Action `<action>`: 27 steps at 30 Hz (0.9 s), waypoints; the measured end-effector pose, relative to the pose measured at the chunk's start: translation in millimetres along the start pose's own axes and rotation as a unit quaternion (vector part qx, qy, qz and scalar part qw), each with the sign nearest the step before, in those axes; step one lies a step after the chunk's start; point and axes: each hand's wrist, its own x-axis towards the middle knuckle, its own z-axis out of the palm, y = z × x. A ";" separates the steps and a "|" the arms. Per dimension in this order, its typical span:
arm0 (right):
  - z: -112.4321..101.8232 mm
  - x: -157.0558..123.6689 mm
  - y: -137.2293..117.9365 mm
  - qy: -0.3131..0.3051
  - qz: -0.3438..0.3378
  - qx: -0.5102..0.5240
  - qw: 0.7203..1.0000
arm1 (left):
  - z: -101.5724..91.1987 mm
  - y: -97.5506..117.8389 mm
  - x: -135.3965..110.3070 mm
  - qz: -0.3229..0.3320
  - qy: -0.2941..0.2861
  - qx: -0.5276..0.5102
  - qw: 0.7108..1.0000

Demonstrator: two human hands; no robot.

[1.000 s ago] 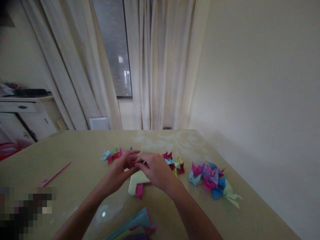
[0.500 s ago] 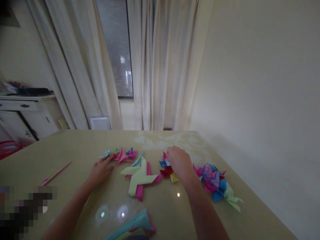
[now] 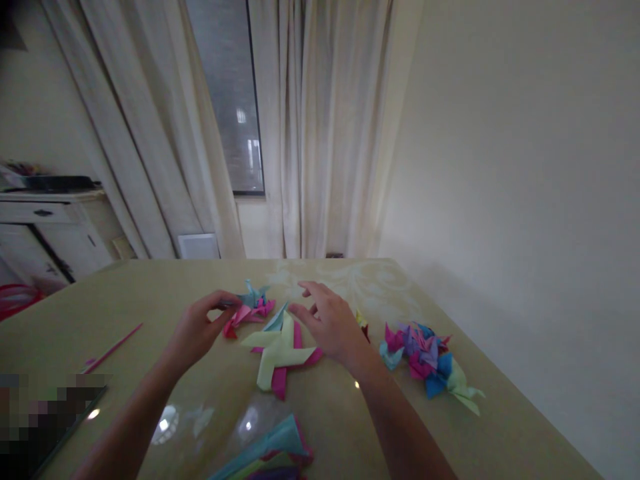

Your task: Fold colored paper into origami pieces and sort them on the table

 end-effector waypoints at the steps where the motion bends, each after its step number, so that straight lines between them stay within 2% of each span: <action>1: 3.7 -0.4 -2.8 -0.008 -0.012 0.044 0.999 | 2.8 19.7 -1.8 0.036 -0.025 -0.059 0.997; 4: 8.0 -1.7 -9.0 -0.047 -0.058 0.082 0.994 | 14.1 66.7 -9.6 0.116 -0.054 -0.133 0.983; 6: 4.1 -3.3 -11.9 -0.054 -0.077 0.051 0.994 | 21.0 76.9 -12.4 0.131 -0.064 -0.145 0.979; 7: 0.3 -4.6 -13.1 -0.052 -0.079 0.030 0.995 | 24.0 74.2 -12.3 0.125 -0.069 -0.147 0.979; 9: -10.7 -9.0 -14.7 -0.044 -0.069 -0.010 0.997 | 28.9 55.1 -9.5 0.094 -0.077 -0.119 0.985; 12: -31.3 -22.1 -10.8 -0.017 -0.036 -0.070 0.997 | 33.5 6.3 -6.0 -0.003 -0.070 0.061 0.996; 13: -37.9 -28.4 -6.8 -0.010 -0.025 -0.085 0.996 | 34.3 -10.9 -6.8 -0.058 -0.063 0.139 0.987; 16: -52.0 -53.2 14.7 -0.017 0.016 -0.114 0.993 | 34.5 -53.5 -15.2 -0.162 -0.042 0.202 0.965; 18: -55.7 -74.3 35.2 -0.042 0.041 -0.130 0.990 | 33.4 -71.7 -21.1 -0.192 -0.049 0.196 0.960; 21: -54.7 -109.6 68.4 -0.048 0.078 -0.162 0.983 | 30.3 -86.2 -21.6 -0.207 -0.064 0.160 0.963; 24: -51.9 -140.8 96.7 -0.020 0.125 -0.193 0.973 | 24.9 -89.6 -13.3 -0.213 -0.069 0.087 0.971; 27: -51.3 -156.7 113.7 0.032 0.164 -0.242 0.956 | 16.3 -80.6 -3.9 -0.196 -0.079 -0.025 0.977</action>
